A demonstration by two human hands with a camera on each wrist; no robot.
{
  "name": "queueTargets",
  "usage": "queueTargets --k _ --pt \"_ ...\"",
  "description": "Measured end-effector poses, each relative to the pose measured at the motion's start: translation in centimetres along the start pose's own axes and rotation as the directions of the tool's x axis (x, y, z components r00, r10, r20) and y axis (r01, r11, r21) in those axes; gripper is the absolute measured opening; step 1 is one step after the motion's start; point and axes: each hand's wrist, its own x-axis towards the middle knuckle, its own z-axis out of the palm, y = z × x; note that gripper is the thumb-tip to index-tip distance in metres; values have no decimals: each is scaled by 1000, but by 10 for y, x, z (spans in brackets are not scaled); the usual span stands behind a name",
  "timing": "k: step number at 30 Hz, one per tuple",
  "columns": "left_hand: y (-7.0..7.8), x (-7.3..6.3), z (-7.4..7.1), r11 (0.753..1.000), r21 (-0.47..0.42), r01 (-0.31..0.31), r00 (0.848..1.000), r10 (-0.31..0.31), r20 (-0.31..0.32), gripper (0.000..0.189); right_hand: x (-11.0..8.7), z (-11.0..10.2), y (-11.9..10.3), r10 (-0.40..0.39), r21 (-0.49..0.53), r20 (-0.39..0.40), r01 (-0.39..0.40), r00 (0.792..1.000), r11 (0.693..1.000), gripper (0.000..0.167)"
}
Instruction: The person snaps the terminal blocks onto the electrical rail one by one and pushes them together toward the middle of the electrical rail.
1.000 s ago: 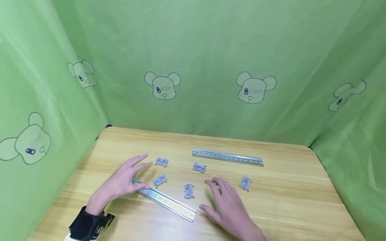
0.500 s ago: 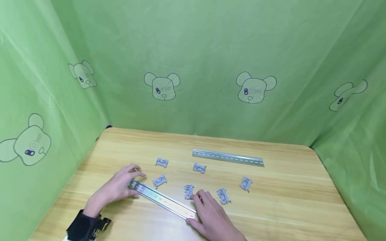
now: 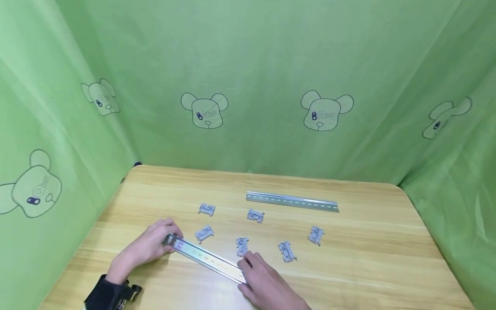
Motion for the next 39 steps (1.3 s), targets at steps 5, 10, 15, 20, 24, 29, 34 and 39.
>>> queueTargets --k 5,10,15,20,24,29,34,39 --pt "10 -5 1 1000 6 -22 1000 22 -12 38 -4 -4 2 -40 9 -7 40 999 999 35" --pt "25 -8 6 999 15 -39 999 39 2 37 -14 -11 13 -57 58 16 56 998 997 38" --pt "42 -6 12 998 44 -47 999 47 -5 36 -23 -20 25 -46 117 43 41 998 992 34" --pt "57 -1 17 996 68 -49 999 49 -1 36 -27 -26 33 -22 120 60 14 998 993 31" --pt "67 3 22 995 87 -55 998 54 7 37 -30 -30 39 -8 111 75 -1 997 994 33" --pt "78 8 30 993 105 -59 998 58 19 37 -38 -36 44 11 79 70 -17 998 997 32" --pt "89 10 35 991 116 -66 997 60 56 37 -46 -42 51 27 83 69 -32 997 996 28" --pt "103 15 38 988 128 -84 994 75 76 37 -52 -52 65 47 85 79 -53 996 995 26"
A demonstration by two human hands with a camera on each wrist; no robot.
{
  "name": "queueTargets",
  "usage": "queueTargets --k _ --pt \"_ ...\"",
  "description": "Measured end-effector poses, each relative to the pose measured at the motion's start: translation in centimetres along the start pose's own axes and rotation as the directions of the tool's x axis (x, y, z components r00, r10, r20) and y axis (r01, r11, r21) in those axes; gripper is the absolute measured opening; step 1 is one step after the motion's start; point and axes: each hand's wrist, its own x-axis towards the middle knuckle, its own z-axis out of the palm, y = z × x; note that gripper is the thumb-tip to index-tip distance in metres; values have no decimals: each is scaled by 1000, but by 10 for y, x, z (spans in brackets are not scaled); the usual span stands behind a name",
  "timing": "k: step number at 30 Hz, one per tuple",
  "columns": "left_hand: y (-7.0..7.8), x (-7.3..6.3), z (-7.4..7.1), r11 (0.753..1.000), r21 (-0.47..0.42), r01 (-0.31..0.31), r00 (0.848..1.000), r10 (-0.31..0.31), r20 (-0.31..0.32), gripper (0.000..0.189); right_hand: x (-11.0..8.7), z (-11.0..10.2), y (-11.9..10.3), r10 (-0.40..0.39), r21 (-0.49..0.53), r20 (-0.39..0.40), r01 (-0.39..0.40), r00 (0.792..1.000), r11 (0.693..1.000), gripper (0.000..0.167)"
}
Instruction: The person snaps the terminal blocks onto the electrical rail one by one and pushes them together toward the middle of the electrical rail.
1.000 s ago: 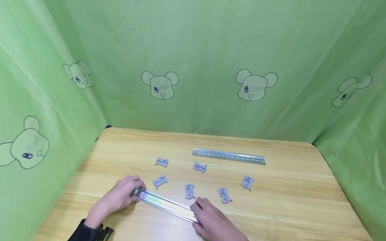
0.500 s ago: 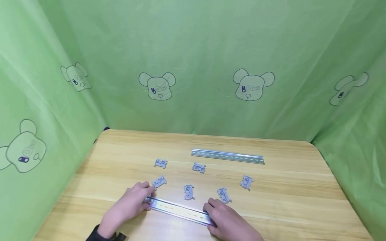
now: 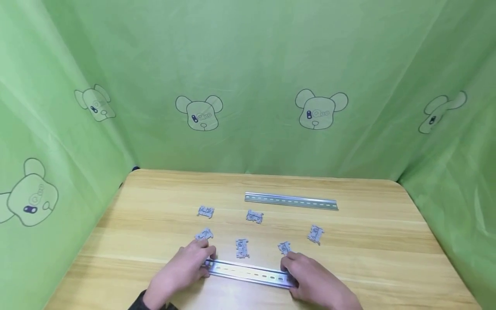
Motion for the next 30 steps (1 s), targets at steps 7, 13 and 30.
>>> queueTargets --k 7,13,30 --pt "9 10 4 999 24 -30 999 30 14 39 -4 -12 15 33 0 -7 -33 999 999 34" --pt "13 18 12 998 44 -41 999 41 13 38 -10 -17 24 55 7 -28 -55 998 998 36" --pt "12 27 19 997 72 -32 999 33 -17 34 -16 -11 35 88 11 -46 -88 995 996 35"
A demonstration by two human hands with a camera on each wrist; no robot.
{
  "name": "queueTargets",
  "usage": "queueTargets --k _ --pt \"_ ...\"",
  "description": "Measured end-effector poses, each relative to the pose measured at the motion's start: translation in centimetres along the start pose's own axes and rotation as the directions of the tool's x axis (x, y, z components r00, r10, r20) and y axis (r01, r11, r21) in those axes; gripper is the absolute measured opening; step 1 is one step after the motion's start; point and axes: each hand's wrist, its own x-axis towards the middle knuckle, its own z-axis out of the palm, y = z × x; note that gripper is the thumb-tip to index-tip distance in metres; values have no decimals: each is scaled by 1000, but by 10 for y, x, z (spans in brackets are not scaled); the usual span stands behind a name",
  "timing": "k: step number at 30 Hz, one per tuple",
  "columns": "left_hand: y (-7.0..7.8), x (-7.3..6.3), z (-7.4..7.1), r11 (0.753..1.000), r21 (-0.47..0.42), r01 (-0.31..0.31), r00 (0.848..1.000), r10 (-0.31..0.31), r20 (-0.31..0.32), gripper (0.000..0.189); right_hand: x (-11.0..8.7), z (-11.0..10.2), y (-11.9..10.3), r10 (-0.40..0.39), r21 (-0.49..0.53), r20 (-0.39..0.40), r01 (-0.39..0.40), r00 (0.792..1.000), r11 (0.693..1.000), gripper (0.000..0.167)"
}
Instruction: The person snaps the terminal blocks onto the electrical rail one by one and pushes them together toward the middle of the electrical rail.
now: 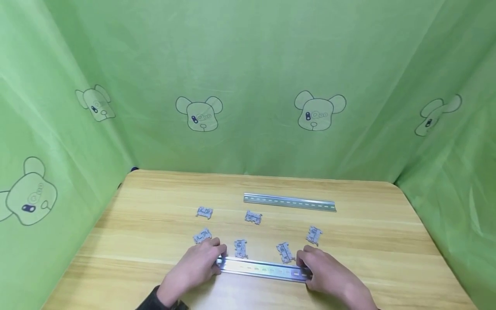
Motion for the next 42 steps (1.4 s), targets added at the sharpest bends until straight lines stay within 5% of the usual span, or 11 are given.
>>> queueTargets --k 17,31,37,42 --pt "-18 12 5 999 -44 7 998 -10 -58 34 9 5 3 16 -10 -93 -17 996 1000 33" --pt "-15 14 5 999 -43 11 999 -13 -48 33 9 -1 6 21 4 -102 -21 995 1000 29" --pt "-16 16 2 1000 -23 7 999 -8 -54 34 26 -6 3 -6 -40 -179 -1 984 999 33" --pt "-15 13 -1 1000 -13 -3 999 2 -48 34 45 -4 -1 -3 -52 -139 -4 990 999 39"
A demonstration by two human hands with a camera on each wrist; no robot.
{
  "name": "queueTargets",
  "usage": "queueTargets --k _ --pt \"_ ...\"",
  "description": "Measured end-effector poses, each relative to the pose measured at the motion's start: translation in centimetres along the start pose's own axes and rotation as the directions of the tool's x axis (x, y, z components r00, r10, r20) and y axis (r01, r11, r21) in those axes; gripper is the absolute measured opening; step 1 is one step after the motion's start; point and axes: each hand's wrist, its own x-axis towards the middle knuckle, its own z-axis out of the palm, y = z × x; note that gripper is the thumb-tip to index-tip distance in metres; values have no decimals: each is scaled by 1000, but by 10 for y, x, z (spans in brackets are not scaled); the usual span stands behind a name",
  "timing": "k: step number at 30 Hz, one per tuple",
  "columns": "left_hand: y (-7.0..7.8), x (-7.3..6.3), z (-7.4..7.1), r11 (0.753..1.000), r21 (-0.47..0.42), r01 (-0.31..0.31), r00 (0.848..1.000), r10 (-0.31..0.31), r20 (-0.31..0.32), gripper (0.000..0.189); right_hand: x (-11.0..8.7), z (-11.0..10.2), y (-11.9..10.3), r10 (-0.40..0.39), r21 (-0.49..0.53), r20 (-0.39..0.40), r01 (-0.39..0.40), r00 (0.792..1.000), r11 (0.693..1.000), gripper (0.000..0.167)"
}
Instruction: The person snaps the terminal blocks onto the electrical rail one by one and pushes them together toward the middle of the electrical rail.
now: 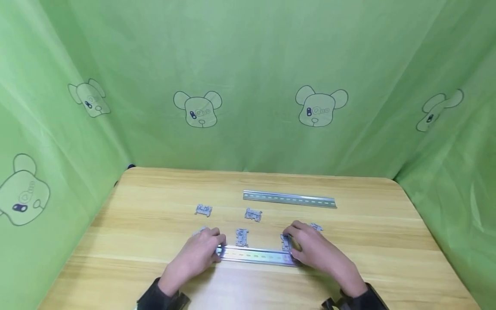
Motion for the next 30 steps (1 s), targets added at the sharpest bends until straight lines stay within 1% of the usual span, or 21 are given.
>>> queueTargets --k 4,16,23,26,30 --pt "0 -2 -2 1000 5 5 1000 -5 10 34 9 1 -2 -17 -6 39 18 999 1000 42" --pt "1 -4 -3 999 -26 24 1000 -23 16 34 19 1 -4 -53 -55 73 57 996 997 40" --pt "1 -5 -4 999 -33 25 1000 -25 13 34 23 3 -5 -58 -73 105 66 993 995 46" --pt "-1 -5 -3 999 -40 19 1000 -19 7 33 22 2 -3 -64 -58 97 70 993 996 46" --pt "-5 -5 -2 998 -60 11 1000 -11 4 32 18 -5 2 -60 -29 44 61 997 998 52"
